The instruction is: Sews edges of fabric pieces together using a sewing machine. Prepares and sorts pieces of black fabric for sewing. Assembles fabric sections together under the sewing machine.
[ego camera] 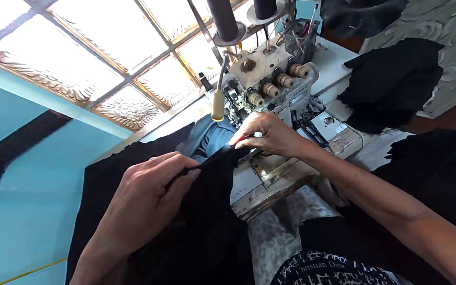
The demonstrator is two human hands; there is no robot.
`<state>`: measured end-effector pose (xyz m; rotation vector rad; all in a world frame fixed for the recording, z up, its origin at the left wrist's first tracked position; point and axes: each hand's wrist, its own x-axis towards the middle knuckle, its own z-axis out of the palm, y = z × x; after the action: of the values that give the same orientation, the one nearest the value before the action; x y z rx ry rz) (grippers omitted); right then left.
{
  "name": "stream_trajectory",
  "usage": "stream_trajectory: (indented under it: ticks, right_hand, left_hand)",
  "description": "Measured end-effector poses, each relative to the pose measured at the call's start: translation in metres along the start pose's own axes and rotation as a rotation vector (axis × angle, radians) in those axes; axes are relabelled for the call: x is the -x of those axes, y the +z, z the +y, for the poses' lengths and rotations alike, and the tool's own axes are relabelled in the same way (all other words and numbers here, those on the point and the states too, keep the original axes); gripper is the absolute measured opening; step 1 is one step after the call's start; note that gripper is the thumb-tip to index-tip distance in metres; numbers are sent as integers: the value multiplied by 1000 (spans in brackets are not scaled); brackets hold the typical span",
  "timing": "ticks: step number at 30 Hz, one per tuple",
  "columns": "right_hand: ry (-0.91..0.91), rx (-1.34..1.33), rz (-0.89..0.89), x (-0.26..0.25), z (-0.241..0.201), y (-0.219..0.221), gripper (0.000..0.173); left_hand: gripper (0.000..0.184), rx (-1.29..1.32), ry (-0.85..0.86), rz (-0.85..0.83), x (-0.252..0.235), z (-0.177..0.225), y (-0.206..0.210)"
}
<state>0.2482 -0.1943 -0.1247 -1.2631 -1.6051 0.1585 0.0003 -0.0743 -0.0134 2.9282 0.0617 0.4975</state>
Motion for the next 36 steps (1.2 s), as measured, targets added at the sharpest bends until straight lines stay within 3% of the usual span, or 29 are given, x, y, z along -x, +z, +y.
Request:
stream_trajectory:
  ticks: [7, 15, 19, 26, 34, 36]
  right_hand:
    - [-170, 126, 94, -5, -23, 13, 18]
    - [-153, 129, 76, 2, -27, 32, 12]
    - [-148, 49, -4, 1, -26, 38, 13]
    - [12, -24, -240, -8, -23, 29, 16]
    - [-100, -112, -100, -4, -16, 28, 21]
    - [-91, -187, -48, 1, -14, 25, 16]
  left_hand:
    - [28, -57, -63, 2, -3, 2, -2]
    - [28, -75, -111, -23, -1, 2, -1]
    - [29, -103, -98, -27, -1, 5, 0]
    - [31, -210, -59, -34, 6, 13, 5]
    - [31, -200, -70, -21, 9, 5, 1]
    - [33, -180, -80, -28, 10, -3, 0]
